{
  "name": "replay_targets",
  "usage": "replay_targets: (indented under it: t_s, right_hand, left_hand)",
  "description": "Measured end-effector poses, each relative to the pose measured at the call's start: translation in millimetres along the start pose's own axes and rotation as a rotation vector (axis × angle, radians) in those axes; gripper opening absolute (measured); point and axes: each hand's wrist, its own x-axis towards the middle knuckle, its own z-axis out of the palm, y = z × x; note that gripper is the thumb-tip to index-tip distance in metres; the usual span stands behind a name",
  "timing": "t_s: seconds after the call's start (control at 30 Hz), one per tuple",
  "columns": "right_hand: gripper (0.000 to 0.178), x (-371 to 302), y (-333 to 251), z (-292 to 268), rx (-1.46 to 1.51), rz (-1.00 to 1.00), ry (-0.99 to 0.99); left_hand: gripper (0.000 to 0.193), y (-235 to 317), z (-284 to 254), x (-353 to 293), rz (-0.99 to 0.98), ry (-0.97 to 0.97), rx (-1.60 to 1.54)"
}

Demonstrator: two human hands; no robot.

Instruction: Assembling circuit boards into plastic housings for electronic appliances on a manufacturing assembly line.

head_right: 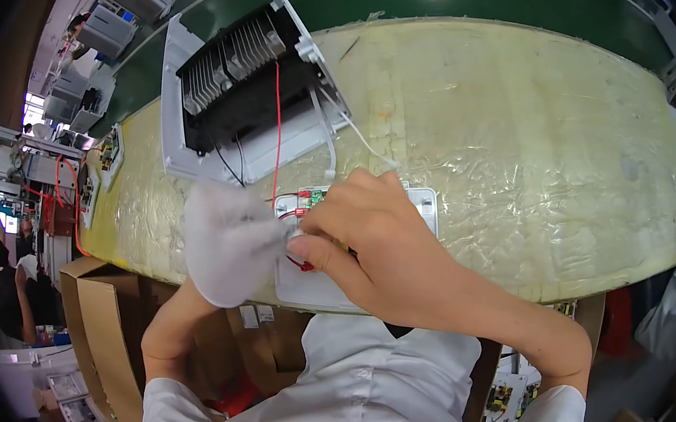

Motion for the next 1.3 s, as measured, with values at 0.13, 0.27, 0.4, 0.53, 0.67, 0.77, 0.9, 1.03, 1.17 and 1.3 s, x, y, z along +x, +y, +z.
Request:
replay_targets:
  t_s: [0.13,0.27,0.4,0.53,0.67,0.77,0.9,1.03,1.17,1.3]
  right_hand:
    - [0.012,3,4,5,0.100,-0.060,-0.002]
    - [0.019,6,11,13,-0.034,-0.172,0.072]
    - [0.027,7,19,21,-0.207,-0.237,0.079]
    - [0.036,11,27,20,-0.313,-0.284,0.091]
    - [0.053,-7,26,-2,-0.296,-0.107,0.011]
    - [0.067,-37,36,-6,-0.230,-0.022,-0.039]
    - [0.074,-46,39,-4,-0.248,-0.004,-0.076]
    - [0.075,-43,40,0,-0.266,-0.013,-0.083]
    - [0.070,-44,44,-2,-0.261,-0.011,-0.118]
    - [0.068,-43,43,-2,-0.243,-0.008,-0.101]
  left_hand:
    - [0.019,0,4,-12,0.012,-0.075,0.042]
    - [0.016,-6,6,-4,-0.043,-0.111,0.054]
    - [0.011,-16,14,-5,-0.118,-0.104,-0.046]
    - [0.007,-18,21,-12,-0.324,-0.012,-0.316]
    - [0.007,-35,19,-20,-0.477,-0.056,-0.291]
    - [0.005,-44,23,-18,-0.372,-0.036,-0.168]
    - [0.006,-45,22,-8,-0.177,-0.148,-0.022]
    - [0.007,-46,24,-7,-0.150,-0.174,-0.049]
    - [0.006,-41,20,-2,-0.182,-0.248,0.020]
    - [0.006,-39,17,1,-0.179,-0.312,0.082]
